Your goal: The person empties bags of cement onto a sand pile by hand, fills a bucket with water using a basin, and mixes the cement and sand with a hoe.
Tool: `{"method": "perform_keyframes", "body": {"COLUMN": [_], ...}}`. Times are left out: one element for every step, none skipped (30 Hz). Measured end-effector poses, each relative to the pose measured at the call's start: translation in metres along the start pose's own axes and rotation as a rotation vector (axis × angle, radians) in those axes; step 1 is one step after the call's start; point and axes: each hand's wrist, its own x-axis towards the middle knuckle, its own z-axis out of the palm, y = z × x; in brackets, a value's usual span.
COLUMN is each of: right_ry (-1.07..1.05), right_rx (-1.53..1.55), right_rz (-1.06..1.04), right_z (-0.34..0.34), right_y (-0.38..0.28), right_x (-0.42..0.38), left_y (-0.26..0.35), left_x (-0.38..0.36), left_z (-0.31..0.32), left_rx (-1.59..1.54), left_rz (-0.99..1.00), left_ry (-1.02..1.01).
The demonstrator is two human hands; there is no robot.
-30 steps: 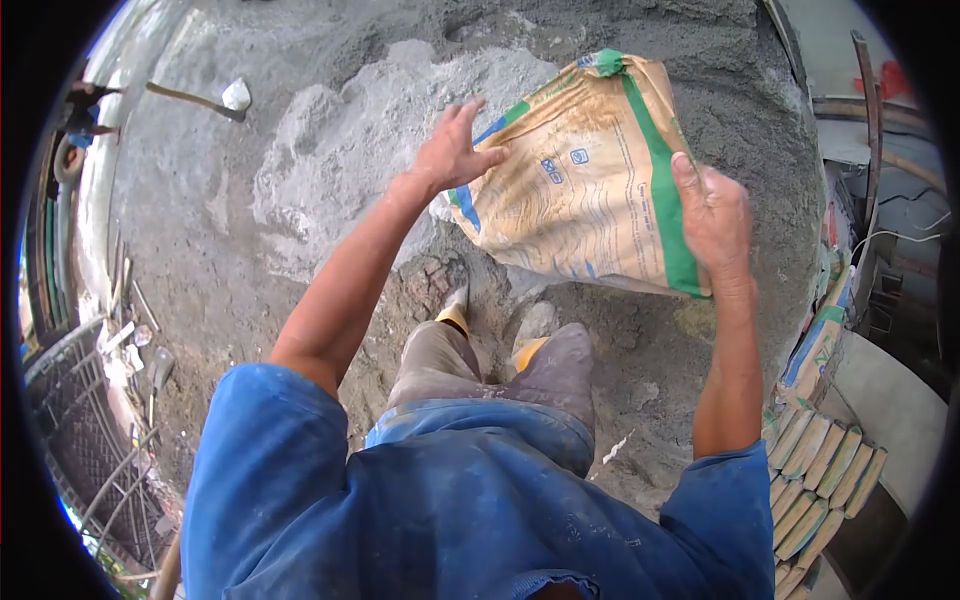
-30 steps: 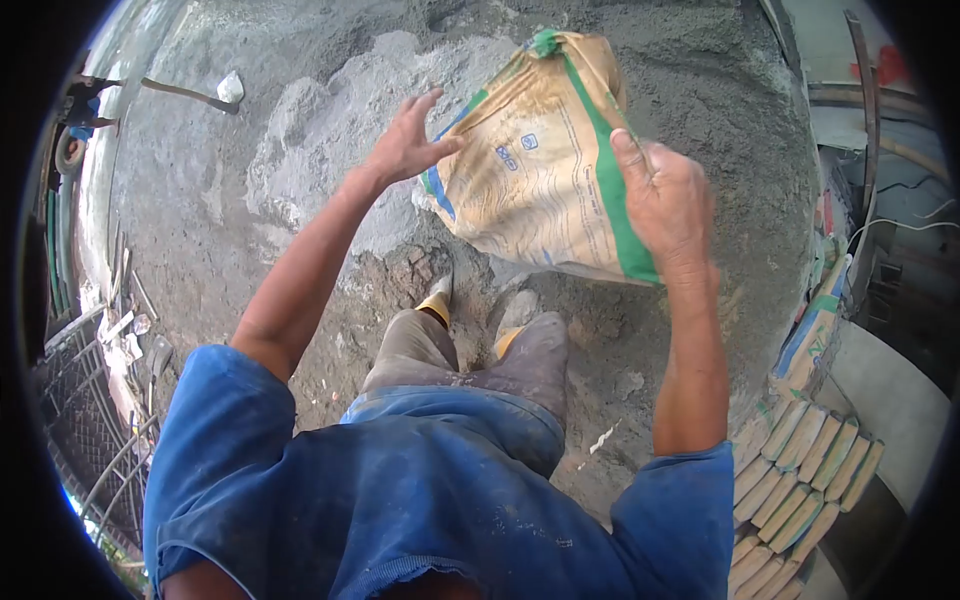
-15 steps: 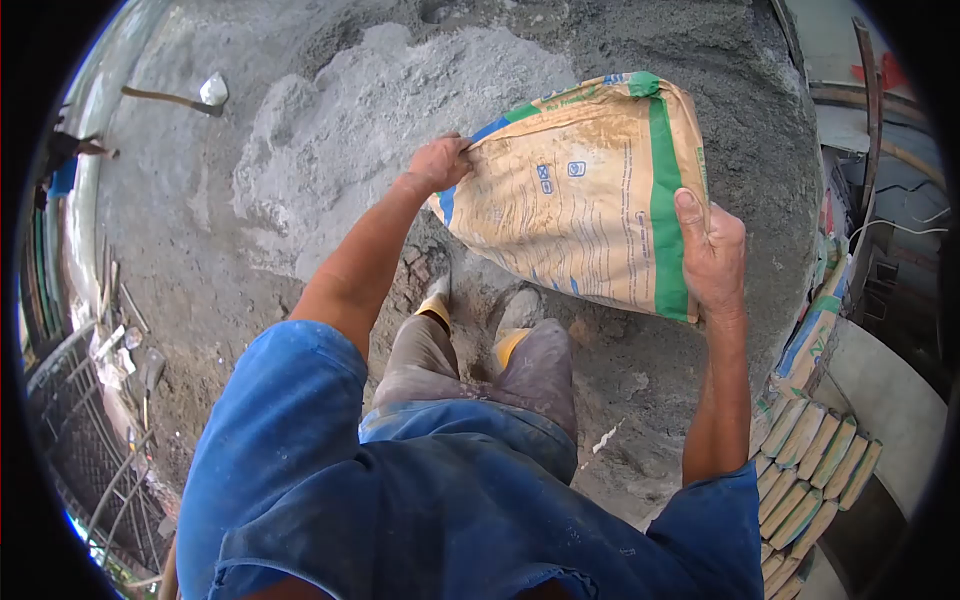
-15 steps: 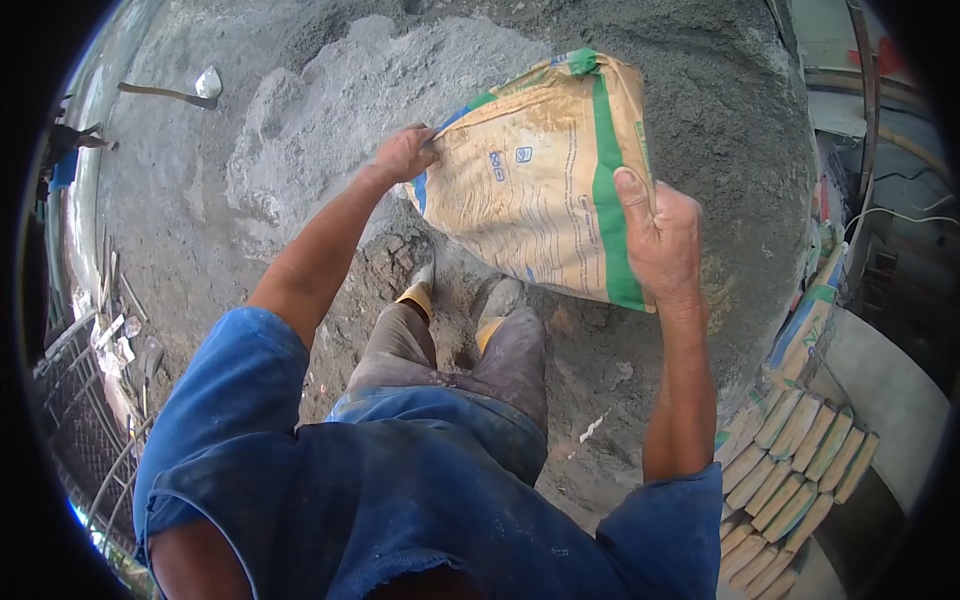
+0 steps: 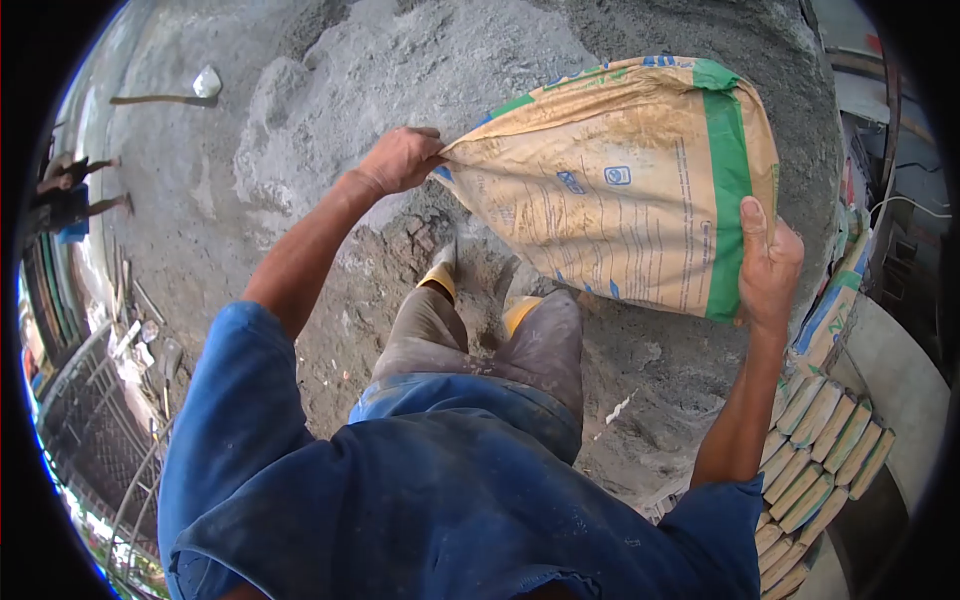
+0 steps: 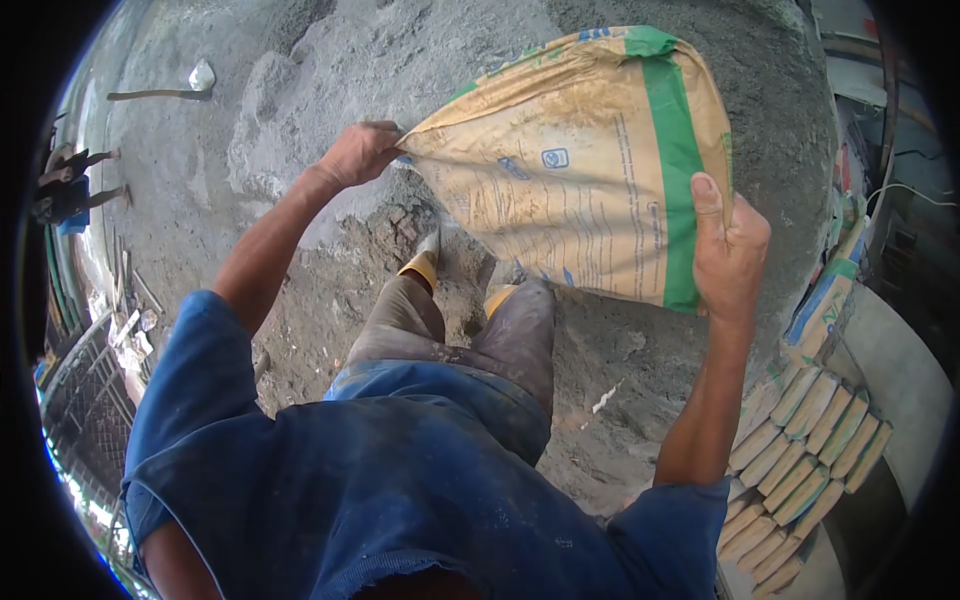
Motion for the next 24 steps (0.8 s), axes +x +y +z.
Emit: {"method": "perform_keyframes", "body": {"right_ry": [0.004,0.027,0.045,0.044,0.122,0.196,0.187,0.219,0.268,0.279,0.283,0.283,0.284,0.291,0.309,0.322,0.260,0.199,0.284,0.329,0.313,0.279,0.194,0.275], "right_rx": [0.000,0.006,0.009,0.008,0.011,0.020,0.025,0.030,0.039,0.043,0.028,0.013,0.015,0.008,0.009,0.016,-0.033,-0.085,-0.082,-0.076,-0.046,-0.027,-0.011,0.043], "right_rz": [-0.006,-0.004,0.009,0.014,-0.003,-0.021,-0.015,-0.022,-0.044,-0.056,-0.047,-0.028,-0.020,-0.051,-0.096,-0.097,0.000,0.095,-0.075,-0.100,-0.049,0.042,0.102,0.015], "right_z": [-0.004,-0.007,-0.013,-0.022,-0.031,-0.035,-0.037,-0.040,-0.044,-0.051,-0.056,-0.058,-0.061,-0.065,-0.065,-0.061,-0.056,-0.056,-0.048,-0.051,-0.053,-0.058,-0.049,-0.051], "right_y": [-0.001,-0.002,-0.003,-0.004,-0.004,-0.004,-0.001,0.003,0.006,0.009,0.012,0.013,0.013,0.014,0.014,0.016,0.023,0.030,0.027,0.031,0.035,0.040,0.048,0.039], "right_x": [0.004,0.004,-0.003,-0.009,-0.009,-0.006,-0.003,-0.002,-0.001,-0.001,-0.003,-0.007,-0.015,-0.019,-0.015,-0.010,-0.012,-0.019,-0.022,-0.010,-0.011,-0.032,-0.037,-0.047], "left_y": [0.008,0.012,0.020,0.025,0.027,0.030,0.040,0.052,0.056,0.058,0.060,0.061,0.063,0.067,0.069,0.071,0.071,0.073,0.072,0.064,0.076,0.081,0.083,0.079], "left_x": [-0.004,-0.003,-0.006,-0.005,-0.003,0.003,0.007,0.009,0.015,0.021,0.026,0.027,0.029,0.027,0.028,0.026,0.030,0.024,0.026,0.035,0.034,0.032,0.027,0.037], "left_z": [-0.006,-0.014,-0.019,-0.024,-0.029,-0.041,-0.053,-0.062,-0.076,-0.082,-0.088,-0.093,-0.095,-0.096,-0.102,-0.107,-0.105,-0.095,-0.094,-0.100,-0.107,-0.105,-0.103,-0.112], "left_rx": [0.021,0.018,0.017,0.024,-0.018,-0.009,-0.045,-0.091,-0.043,-0.032,-0.010,0.008,0.038,0.042,0.004,-0.039,-0.025,-0.031,0.039,0.129,-0.026,-0.033,0.054,0.172], "left_rz": [0.032,0.029,0.016,0.006,0.046,0.041,0.036,0.032,0.084,0.087,0.089,0.090,0.065,0.074,0.079,0.083,0.029,0.040,0.069,0.097,0.069,0.097,0.116,0.151], "left_ry": [0.025,0.017,0.008,0.011,0.066,0.075,0.109,0.135,0.157,0.168,0.166,0.153,0.126,0.127,0.195,0.250,0.194,0.175,0.157,0.155,0.175,0.139,0.072,0.053]}}
